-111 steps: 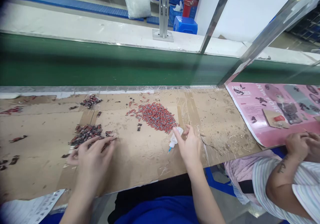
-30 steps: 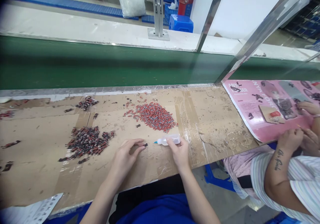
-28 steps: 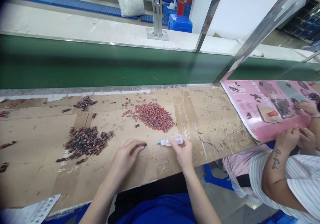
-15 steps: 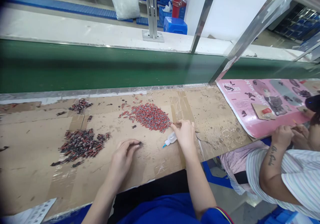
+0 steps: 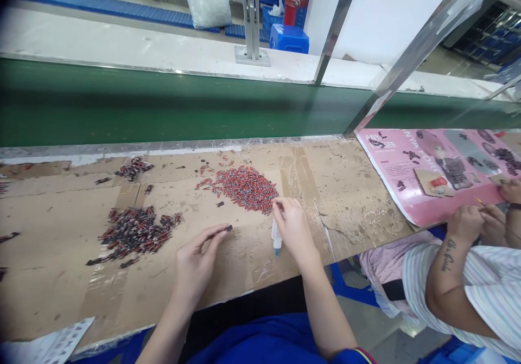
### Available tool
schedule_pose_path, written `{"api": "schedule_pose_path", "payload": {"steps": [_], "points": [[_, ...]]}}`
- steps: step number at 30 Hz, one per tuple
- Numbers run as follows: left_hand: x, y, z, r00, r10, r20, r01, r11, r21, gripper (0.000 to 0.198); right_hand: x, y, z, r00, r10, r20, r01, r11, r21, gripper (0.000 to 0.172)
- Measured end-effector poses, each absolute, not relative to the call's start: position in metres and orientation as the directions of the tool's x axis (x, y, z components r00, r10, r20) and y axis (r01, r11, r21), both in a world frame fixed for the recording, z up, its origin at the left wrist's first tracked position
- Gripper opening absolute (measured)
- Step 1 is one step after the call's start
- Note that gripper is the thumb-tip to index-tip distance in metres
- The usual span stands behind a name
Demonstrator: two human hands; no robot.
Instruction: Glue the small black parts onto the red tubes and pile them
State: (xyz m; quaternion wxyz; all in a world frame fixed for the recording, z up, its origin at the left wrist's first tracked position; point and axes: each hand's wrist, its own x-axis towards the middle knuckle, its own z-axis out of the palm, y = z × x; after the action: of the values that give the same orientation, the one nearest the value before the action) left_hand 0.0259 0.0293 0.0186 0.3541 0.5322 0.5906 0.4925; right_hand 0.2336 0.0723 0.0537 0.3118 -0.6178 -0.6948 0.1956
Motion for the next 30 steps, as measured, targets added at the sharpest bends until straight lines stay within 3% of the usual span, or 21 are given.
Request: {"api": "schedule_pose_path", "payload": {"steps": [3,5,9,17,23,30], "points": [[0.029,0.03,0.017,-0.188,0.978,0.092,0.292,-0.034,0.956,0.022,0.215,0.063,0.052,-0.14,0.937,0.321,0.647,0.332,-0.686,0.022],[0.031,0.03,0.015,-0.201,0.977,0.069,0.288,-0.009,0.958,0.024,0.203,0.06,0.046,-0.194,0.929,0.314,0.548,0.368,-0.751,0.022],[0.031,0.029,0.013,-0.226,0.973,0.044,0.278,0.021,0.96,0.025,0.19,0.059,0.033,-0.202,0.956,0.214,0.404,0.28,-0.871,0.015],[0.034,0.027,0.016,-0.226,0.973,0.054,0.233,0.0,0.973,0.02,0.189,0.059,0.04,-0.238,0.965,0.113,0.375,0.198,-0.906,0.01],[0.039,0.024,0.021,-0.246,0.969,0.011,0.144,0.025,0.989,0.019,0.181,0.053,0.038,-0.152,0.988,-0.019,0.219,0.015,-0.976,0.012],[0.041,0.026,0.03,-0.212,0.97,-0.116,-0.057,0.107,0.993,0.024,0.176,0.047,0.039,-0.076,0.994,0.075,0.199,0.089,-0.976,0.01]]}}
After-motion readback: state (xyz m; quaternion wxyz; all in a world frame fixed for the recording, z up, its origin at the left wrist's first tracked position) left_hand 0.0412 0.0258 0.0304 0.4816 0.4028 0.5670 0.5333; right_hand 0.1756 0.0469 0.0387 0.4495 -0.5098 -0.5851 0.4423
